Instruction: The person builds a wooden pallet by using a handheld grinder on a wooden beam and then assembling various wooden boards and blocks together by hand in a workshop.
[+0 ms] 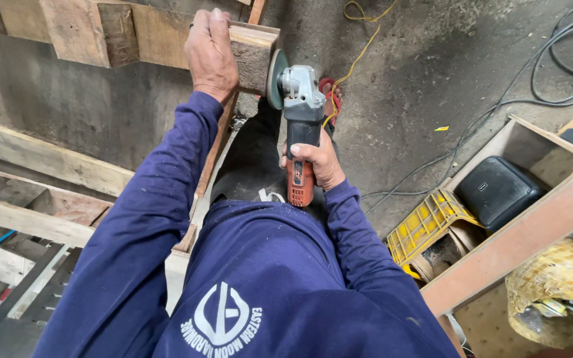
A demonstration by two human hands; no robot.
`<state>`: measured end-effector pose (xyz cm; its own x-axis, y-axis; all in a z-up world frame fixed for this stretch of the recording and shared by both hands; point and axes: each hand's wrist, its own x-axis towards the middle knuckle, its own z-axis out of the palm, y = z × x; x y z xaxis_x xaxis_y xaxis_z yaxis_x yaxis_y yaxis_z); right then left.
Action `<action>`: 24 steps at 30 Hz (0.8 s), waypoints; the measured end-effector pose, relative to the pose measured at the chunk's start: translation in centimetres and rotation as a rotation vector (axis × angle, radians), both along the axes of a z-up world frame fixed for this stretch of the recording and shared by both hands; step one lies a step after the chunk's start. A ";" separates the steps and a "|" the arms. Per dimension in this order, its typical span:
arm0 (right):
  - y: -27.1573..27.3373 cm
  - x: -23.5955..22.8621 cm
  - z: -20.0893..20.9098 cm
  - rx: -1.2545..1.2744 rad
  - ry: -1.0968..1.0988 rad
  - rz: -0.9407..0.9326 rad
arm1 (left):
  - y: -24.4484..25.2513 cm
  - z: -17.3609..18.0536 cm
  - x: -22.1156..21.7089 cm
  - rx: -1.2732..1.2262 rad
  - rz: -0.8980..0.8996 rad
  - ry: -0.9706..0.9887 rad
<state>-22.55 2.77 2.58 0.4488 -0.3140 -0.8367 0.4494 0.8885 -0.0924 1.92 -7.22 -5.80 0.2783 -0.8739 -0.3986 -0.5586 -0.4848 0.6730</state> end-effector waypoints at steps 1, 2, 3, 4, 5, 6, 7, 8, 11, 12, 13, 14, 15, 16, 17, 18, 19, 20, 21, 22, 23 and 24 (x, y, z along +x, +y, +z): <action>0.2 0.1 -0.4 0.012 -0.003 -0.008 | -0.1 -0.1 0.1 -0.009 -0.011 0.011; 0.4 0.2 -1.0 0.023 -0.006 -0.016 | -0.2 -0.2 0.1 -0.021 -0.022 0.009; 0.7 0.2 -1.3 0.041 -0.008 -0.020 | 0.0 -0.2 0.1 -0.026 -0.028 0.008; 0.9 0.2 -1.8 0.041 0.016 0.001 | 0.2 -0.1 0.1 -0.032 -0.035 0.007; 0.8 0.2 -2.4 0.036 0.041 0.022 | 0.1 -0.2 0.1 -0.017 -0.029 0.016; 0.7 0.1 -2.7 0.032 0.066 0.042 | 0.0 -0.2 0.2 -0.002 -0.023 0.025; 0.8 0.0 -2.4 0.021 0.065 0.030 | 0.0 -0.2 0.1 0.016 -0.017 0.036; 0.8 -0.1 -2.0 0.010 0.064 0.017 | 0.3 0.3 -0.1 -0.032 -0.063 -0.013; -0.6 -0.5 -1.5 -0.024 0.056 0.002 | -0.2 0.7 -0.1 -0.111 -0.120 -0.118; -0.6 -0.6 -1.0 -0.015 0.054 0.001 | -0.1 0.7 -0.2 -0.062 -0.088 -0.115; -0.8 -0.4 -0.9 -0.021 0.030 -0.007 | -0.2 0.5 -0.3 -0.019 -0.057 -0.110; -1.0 -0.2 -1.0 -0.026 0.005 -0.014 | -0.2 0.6 -0.3 -0.007 -0.058 -0.108; -1.2 0.0 -1.3 -0.034 -0.022 -0.019 | -0.1 0.6 -0.3 0.004 -0.055 -0.108; -1.5 0.0 -1.6 -0.025 0.004 0.000 | -0.1 0.6 -0.3 0.014 -0.052 -0.108; -1.7 0.1 -1.9 -0.013 0.030 0.018 | -0.1 0.6 -0.3 0.008 -0.052 -0.107; -1.8 0.1 -2.1 -0.002 0.055 0.037 | -0.2 0.5 -0.3 0.002 -0.051 -0.105; -1.8 0.1 -2.1 -0.002 0.073 0.046 | -0.2 0.4 -0.4 -0.005 -0.052 -0.101; -1.7 0.1 -2.1 -0.002 0.090 0.056 | 0.0 0.5 -0.4 -0.003 -0.048 -0.101; -1.8 0.0 -2.2 -0.007 0.108 0.065 | 0.0 0.6 -0.4 -0.005 -0.045 -0.101; -1.8 -0.2 -1.9 -0.008 0.092 0.044 | -0.1 0.6 -0.4 -0.008 -0.041 -0.101; -1.7 -0.3 -1.5 -0.011 0.072 0.024 | -0.2 0.5 -0.4 -0.010 -0.044 -0.099; -1.7 -0.4 -1.3 -0.014 0.052 0.004 | -0.3 0.4 -0.4 -0.011 -0.047 -0.098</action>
